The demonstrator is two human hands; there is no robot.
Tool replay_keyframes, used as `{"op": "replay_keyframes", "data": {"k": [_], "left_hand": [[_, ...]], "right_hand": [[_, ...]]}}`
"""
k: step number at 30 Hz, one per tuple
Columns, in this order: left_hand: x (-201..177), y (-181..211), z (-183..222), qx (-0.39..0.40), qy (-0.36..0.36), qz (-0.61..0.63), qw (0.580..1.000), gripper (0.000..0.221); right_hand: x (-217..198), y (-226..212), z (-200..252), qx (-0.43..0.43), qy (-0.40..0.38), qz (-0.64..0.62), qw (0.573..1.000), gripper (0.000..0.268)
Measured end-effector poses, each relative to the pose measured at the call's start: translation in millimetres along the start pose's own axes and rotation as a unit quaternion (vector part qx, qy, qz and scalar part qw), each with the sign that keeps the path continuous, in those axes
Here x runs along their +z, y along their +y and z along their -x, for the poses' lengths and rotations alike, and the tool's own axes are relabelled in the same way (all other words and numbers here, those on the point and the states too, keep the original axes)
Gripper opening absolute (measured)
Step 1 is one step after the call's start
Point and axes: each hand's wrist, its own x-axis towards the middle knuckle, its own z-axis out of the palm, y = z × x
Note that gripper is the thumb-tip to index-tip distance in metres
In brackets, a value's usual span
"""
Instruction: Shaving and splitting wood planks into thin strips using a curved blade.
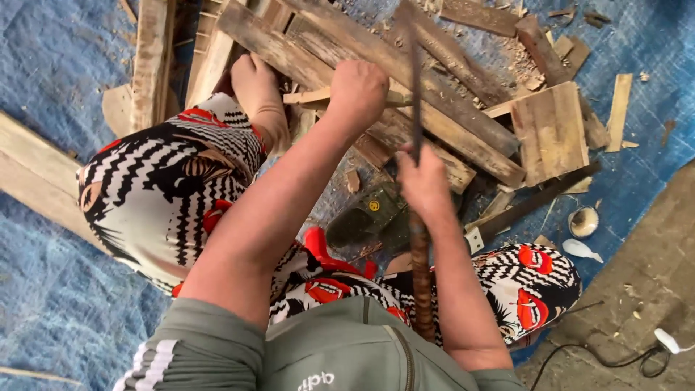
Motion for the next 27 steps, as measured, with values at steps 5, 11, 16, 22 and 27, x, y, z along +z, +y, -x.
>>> {"op": "replay_keyframes", "data": {"k": [5,11,16,22,27], "left_hand": [[-12,13,-4,0.026,-0.088,-0.076,0.993,0.018],[-19,41,-10,0.006,-0.129,-0.071,0.989,0.020],[-36,33,-10,0.050,-0.170,-0.112,0.978,0.030],[-33,34,-8,0.041,-0.191,-0.090,0.977,0.038],[-33,37,-10,0.044,-0.195,-0.105,0.974,0.040]], "right_hand": [[-27,-35,45,-0.014,0.101,-0.002,0.995,0.014],[43,88,-63,-0.119,0.133,0.189,0.965,0.023],[17,69,-52,-0.013,-0.007,-0.083,0.996,0.012],[-5,20,-12,0.024,-0.009,-0.054,0.998,0.014],[-17,-5,30,-0.099,0.103,-0.006,0.990,0.014]]}}
